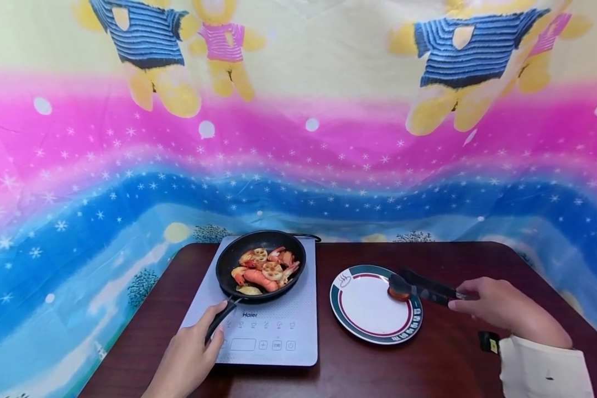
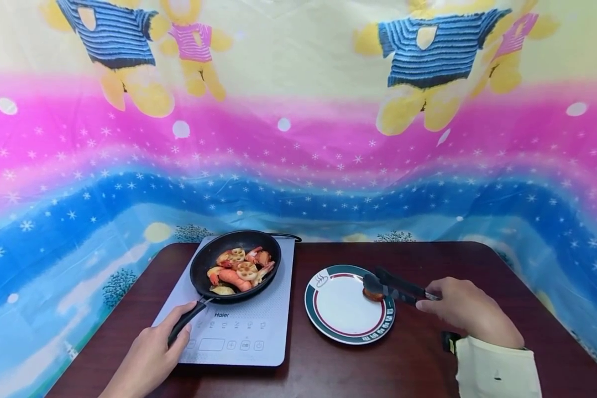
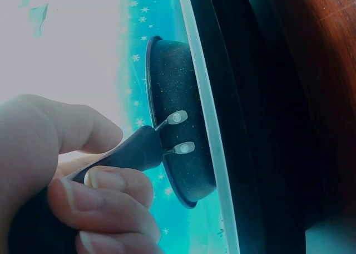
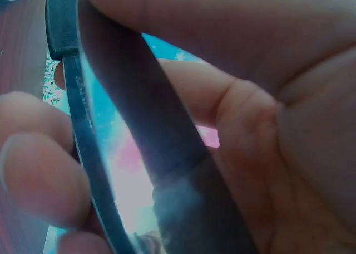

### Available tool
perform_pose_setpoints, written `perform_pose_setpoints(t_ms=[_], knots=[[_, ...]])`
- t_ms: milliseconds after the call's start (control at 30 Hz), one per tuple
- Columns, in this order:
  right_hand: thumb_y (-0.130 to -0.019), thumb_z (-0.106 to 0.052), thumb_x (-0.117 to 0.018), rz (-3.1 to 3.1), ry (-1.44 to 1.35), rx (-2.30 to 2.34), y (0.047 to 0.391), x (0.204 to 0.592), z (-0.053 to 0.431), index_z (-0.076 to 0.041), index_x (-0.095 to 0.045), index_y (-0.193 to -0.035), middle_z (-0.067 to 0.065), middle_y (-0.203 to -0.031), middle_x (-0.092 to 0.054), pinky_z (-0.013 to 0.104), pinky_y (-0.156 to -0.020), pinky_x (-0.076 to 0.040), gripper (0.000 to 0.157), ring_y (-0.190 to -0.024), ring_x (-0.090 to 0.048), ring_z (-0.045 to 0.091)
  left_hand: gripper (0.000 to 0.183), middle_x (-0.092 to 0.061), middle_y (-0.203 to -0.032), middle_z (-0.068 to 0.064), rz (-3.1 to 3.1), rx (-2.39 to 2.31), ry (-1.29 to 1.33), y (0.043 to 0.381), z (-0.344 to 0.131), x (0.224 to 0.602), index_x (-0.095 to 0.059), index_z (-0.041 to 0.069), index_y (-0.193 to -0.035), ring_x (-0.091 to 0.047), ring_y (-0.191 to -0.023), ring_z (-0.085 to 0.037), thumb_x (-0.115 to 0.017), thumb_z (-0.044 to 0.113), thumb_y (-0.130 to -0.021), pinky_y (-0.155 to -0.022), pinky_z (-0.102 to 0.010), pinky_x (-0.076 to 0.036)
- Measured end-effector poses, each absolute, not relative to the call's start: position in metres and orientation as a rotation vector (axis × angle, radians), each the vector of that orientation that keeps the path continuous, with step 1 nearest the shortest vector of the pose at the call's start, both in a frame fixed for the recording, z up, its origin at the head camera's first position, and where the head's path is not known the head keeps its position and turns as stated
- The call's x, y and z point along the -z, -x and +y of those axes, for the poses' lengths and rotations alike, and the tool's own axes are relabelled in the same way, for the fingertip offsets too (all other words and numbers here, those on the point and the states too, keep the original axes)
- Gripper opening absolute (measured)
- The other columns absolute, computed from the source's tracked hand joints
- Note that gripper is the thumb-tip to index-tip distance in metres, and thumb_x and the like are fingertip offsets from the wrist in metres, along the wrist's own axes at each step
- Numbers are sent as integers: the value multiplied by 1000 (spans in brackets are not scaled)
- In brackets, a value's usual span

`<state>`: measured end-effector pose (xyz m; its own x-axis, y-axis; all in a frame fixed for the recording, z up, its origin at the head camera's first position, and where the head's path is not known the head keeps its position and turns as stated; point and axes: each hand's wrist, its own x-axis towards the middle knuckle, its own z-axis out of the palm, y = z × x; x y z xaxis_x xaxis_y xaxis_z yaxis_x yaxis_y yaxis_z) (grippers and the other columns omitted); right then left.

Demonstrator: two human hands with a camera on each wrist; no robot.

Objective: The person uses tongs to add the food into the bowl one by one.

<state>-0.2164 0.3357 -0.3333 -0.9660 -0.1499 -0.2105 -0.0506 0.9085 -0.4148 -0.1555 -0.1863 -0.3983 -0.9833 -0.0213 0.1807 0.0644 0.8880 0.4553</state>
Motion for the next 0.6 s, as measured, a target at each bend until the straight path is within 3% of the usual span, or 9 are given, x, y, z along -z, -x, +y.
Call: perform_pose_setpoints(t_ms=[133,367,600], knots=[[-85,-45,-69,2819,124,615,217,336,335,6,-62,-117,2,-83,-64,38,-64,-46,60,-74,-59,17,42,-42,-49,6,-2879,713,30,156,-186,398,-52,28,-137,-36,-42,-11,-57,23,-96,-47,-28,-32],[-82,-40,-74,2826,164,591,220,339,322,5,-66,-113,10,-97,-66,44,-69,-51,55,-80,-61,20,42,-42,-49,6,-2877,705,34,156,-186,398,-53,27,-137,-36,-44,-11,-58,22,-96,-49,-29,-32],[-77,-34,-80,2823,128,608,221,343,305,-2,-71,-104,5,-92,-66,43,-67,-49,43,-78,-56,19,41,-42,-48,6,-2874,712,32,156,-186,398,-53,27,-137,-35,-42,-11,-58,22,-96,-48,-28,-32]])
